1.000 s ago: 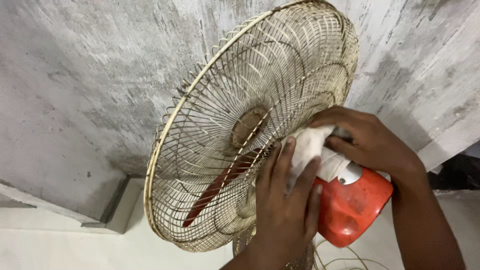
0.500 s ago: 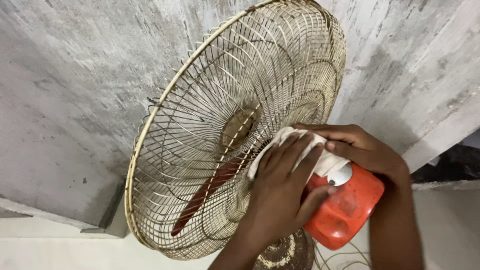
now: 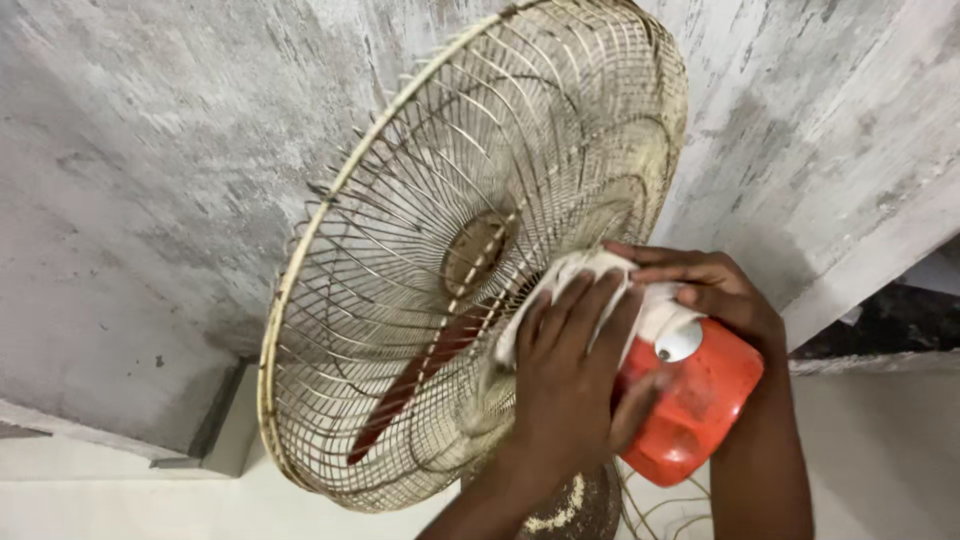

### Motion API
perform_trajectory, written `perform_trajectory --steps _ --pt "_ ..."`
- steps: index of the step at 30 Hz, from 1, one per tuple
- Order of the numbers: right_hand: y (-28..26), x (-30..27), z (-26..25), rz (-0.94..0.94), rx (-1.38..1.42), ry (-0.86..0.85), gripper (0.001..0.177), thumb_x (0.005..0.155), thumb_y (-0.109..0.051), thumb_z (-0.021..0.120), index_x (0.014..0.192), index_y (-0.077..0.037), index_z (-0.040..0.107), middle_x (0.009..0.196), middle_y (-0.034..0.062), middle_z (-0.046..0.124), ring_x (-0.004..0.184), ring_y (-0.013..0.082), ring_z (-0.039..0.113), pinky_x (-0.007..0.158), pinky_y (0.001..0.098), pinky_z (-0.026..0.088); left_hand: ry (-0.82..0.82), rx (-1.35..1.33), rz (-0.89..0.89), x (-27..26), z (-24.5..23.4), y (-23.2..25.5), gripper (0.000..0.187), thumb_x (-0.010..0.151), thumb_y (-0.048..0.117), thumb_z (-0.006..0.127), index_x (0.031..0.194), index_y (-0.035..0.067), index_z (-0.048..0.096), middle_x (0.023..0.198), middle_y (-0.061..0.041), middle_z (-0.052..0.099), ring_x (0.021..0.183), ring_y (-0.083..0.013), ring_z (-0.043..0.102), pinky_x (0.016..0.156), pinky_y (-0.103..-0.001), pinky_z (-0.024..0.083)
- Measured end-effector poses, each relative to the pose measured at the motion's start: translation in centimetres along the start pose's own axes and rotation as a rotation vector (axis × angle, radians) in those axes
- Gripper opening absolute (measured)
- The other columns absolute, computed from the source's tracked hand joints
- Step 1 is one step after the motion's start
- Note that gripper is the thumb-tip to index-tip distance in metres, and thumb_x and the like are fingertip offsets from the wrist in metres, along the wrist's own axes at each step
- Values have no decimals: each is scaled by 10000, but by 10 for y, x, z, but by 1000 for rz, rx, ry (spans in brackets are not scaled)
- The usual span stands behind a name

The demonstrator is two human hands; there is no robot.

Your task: The person wipes the metal cage, motor housing, and stand of a standing fan using a white cloth. They systematically clean the front and back of the cage, the red and cream-colored motor housing, and the black stand pole, moving around the fan to reach different sections.

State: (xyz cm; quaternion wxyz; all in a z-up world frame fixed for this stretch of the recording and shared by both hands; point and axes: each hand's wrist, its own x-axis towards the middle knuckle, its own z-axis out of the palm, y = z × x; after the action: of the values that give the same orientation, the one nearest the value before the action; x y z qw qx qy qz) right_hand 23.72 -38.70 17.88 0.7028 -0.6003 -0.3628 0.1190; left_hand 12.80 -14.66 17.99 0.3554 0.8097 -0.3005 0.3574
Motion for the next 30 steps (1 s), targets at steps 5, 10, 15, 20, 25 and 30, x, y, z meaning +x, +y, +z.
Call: perform_trajectory --steps 5,10,15,20,25,30 --pt "-41 25 8 -112 -606 -427 418 1007 -304 626 1265 -4 760 1530 187 613 1565 435 412 1293 560 278 92 -44 -65 -53 10 15 662 1010 319 591 1561 -19 450 1641 -265 425 1568 -487 365 1285 -631 255" --pt "-20 22 -8 -204 -524 -370 358 1023 -249 599 1249 -28 767 1470 201 659 1491 412 521 1294 558 311 15 -59 -26 -47 4 6 688 1005 431 637 1557 42 505 1647 -213 451 1572 -443 403 1277 -630 288" --pt "66 -35 -8 -222 32 25 363 1019 -259 596 1240 -19 757 1465 189 656 1481 397 527 1282 547 326 -54 -21 47 -3 0 12 723 956 557 677 1474 60 583 1583 -174 523 1520 -401 480 1251 -600 355" --pt "116 -77 17 -196 178 164 370 1015 -268 594 1232 -11 747 1460 176 654 1471 383 533 1270 535 340 -69 -51 89 31 4 21 622 954 608 690 1278 78 672 1335 -110 657 1307 -292 596 1115 -471 456" --pt "115 -80 7 -240 141 184 377 1011 -278 591 1223 -3 736 1454 164 651 1461 369 539 1258 524 355 -23 -33 110 35 6 19 599 925 592 714 1236 80 687 1279 -99 671 1297 -283 631 1117 -462 475" --pt "38 -63 -21 -425 -245 28 385 1007 -288 588 1215 6 726 1449 152 649 1451 354 545 1246 513 370 8 -42 178 -15 17 5 560 1003 515 626 1364 89 667 1449 -98 637 1413 -302 572 1158 -485 427"
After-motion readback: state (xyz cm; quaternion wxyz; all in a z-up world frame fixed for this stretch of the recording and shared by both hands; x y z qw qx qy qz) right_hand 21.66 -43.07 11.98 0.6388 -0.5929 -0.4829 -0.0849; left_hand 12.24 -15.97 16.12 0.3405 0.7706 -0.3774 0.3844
